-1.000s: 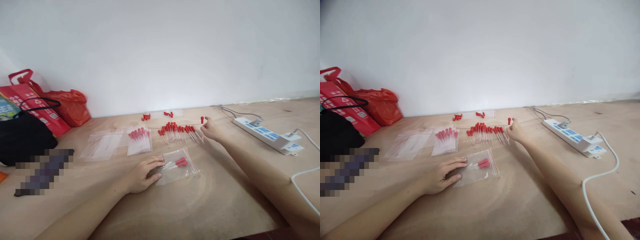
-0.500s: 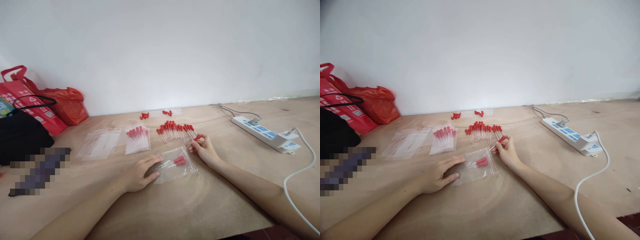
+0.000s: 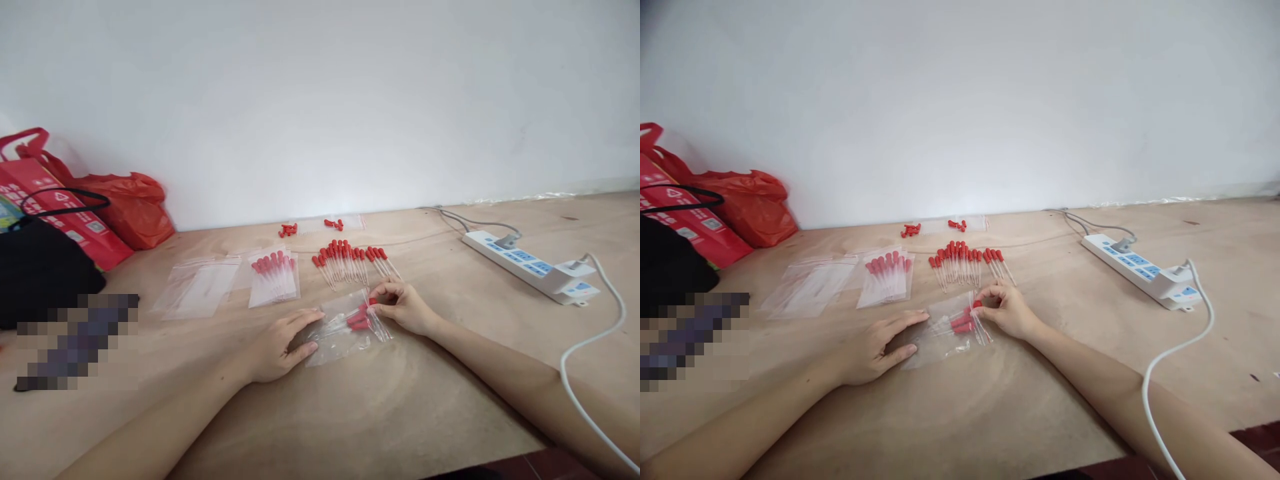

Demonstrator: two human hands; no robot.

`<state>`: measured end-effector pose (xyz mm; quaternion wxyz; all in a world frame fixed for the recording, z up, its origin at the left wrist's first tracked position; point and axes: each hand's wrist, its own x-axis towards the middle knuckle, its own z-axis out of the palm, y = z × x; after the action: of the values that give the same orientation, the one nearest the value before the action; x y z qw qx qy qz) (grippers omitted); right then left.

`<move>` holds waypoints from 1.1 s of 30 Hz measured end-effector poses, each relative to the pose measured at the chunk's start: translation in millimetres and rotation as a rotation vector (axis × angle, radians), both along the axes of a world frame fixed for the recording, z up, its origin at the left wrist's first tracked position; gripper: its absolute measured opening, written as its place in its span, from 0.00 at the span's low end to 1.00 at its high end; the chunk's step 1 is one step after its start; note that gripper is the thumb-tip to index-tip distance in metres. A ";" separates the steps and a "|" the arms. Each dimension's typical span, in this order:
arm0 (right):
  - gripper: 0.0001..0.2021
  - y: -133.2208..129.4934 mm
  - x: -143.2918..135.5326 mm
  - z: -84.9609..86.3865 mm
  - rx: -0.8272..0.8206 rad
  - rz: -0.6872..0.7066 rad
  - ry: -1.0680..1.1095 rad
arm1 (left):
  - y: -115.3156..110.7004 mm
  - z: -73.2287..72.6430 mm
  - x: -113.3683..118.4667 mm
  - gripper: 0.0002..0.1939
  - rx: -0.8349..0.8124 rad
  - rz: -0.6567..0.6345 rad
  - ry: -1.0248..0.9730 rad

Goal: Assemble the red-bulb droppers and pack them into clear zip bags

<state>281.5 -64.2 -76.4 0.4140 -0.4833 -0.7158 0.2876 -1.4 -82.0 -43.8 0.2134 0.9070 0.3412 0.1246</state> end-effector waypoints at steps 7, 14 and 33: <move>0.07 3.7 -5.1 -3.9 0.070 0.073 -0.008 | -0.4 1.5 1.0 0.22 0.011 -0.002 -0.021; 0.08 3.6 -12.4 -0.5 0.112 0.087 -0.122 | 0.6 0.0 1.1 0.21 0.031 -0.031 -0.039; 0.18 82.0 38.0 17.4 -0.240 -0.564 -0.642 | -0.3 6.2 2.3 0.19 0.071 -0.115 0.079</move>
<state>319.5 17.8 -59.0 0.1740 -0.7691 -0.6098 0.0797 0.8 -82.3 -37.6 0.1743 0.9362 0.2922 0.0880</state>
